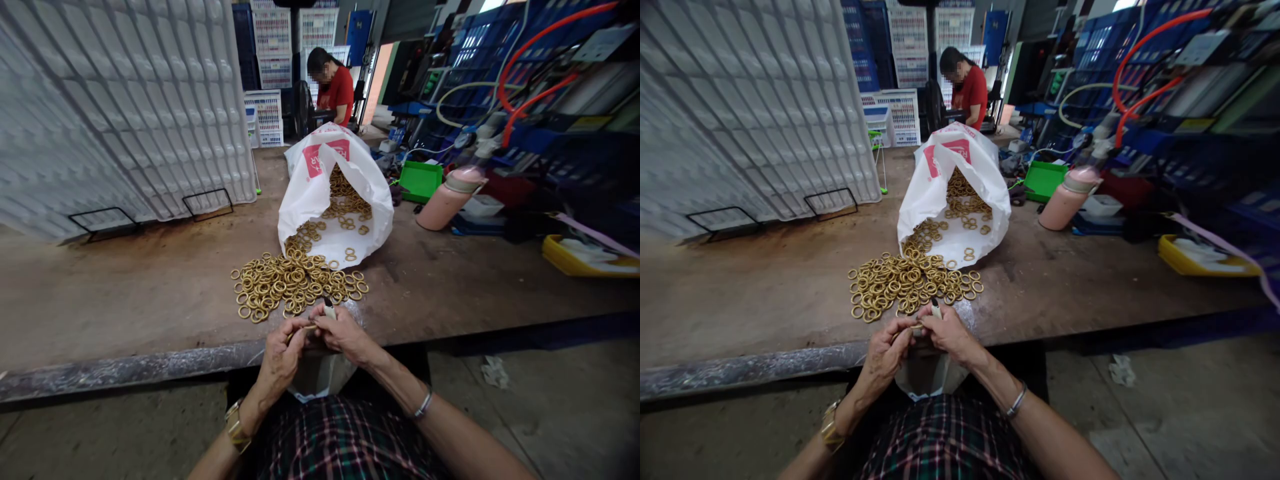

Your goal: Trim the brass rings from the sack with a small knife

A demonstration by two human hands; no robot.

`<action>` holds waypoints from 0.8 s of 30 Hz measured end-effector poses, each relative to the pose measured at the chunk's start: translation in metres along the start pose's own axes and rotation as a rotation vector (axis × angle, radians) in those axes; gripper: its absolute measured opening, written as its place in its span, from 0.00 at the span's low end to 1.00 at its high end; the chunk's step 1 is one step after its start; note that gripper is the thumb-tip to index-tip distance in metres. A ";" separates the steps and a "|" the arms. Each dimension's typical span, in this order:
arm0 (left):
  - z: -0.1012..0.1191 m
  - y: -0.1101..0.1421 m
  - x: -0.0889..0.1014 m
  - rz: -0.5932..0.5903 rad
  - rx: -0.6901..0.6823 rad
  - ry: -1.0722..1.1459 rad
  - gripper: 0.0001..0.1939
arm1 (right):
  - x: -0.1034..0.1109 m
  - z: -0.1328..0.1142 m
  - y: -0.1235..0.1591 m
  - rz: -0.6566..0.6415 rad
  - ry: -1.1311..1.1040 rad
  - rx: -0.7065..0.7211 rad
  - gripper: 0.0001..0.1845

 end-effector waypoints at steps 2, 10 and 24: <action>0.002 0.000 -0.001 0.004 0.016 -0.005 0.10 | 0.002 -0.002 -0.002 0.032 0.154 0.101 0.08; 0.000 0.001 -0.007 -0.066 0.198 0.096 0.13 | 0.004 -0.004 -0.007 0.062 0.536 0.372 0.11; -0.009 0.002 -0.013 -0.125 0.226 0.282 0.13 | 0.009 -0.002 -0.006 0.102 0.722 0.385 0.09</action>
Point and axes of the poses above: each hand's wrist, its own y-axis away from the middle knuckle, its own x-axis out of the back of the hand, z = x × y, the point moved 3 cm from there along -y, towards the middle knuckle, and after that the axes turned 13 degrees about -y, right-handed, at the moved point
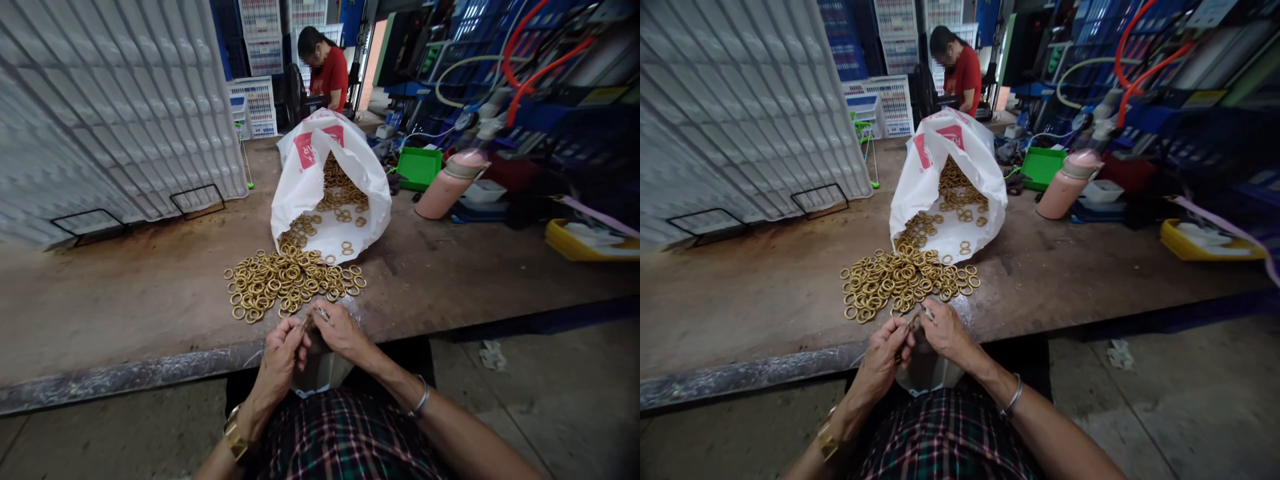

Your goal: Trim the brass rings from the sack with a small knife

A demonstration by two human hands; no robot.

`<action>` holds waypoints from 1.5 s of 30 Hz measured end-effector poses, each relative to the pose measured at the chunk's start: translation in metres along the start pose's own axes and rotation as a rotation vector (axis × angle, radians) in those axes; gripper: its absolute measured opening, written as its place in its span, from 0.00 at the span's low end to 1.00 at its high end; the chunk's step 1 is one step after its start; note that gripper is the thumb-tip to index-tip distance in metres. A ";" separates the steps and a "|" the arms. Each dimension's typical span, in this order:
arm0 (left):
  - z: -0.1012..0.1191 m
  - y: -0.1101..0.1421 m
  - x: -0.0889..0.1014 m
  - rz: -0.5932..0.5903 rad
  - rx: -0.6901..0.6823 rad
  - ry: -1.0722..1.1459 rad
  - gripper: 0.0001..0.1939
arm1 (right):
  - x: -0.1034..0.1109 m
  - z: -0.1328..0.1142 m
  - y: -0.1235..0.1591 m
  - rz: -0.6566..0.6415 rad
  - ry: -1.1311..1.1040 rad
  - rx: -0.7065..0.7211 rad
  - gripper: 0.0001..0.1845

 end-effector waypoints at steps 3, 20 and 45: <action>0.001 -0.001 0.002 0.039 -0.010 -0.025 0.14 | -0.004 0.001 0.005 -0.096 0.218 0.069 0.06; 0.002 0.018 0.008 0.038 0.014 0.034 0.15 | -0.018 -0.007 0.004 -0.198 0.666 0.027 0.15; 0.001 0.019 0.035 0.024 0.172 0.708 0.13 | -0.037 -0.016 -0.021 -0.128 0.639 0.114 0.20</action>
Point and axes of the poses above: each hand's wrist, its own y-axis away from the middle knuckle, its own x-axis out of the back of the hand, z = x × y, the point moved 3 cm from there along -y, towards the middle knuckle, and after that the axes turned 13 degrees about -y, right-handed, at the moved point
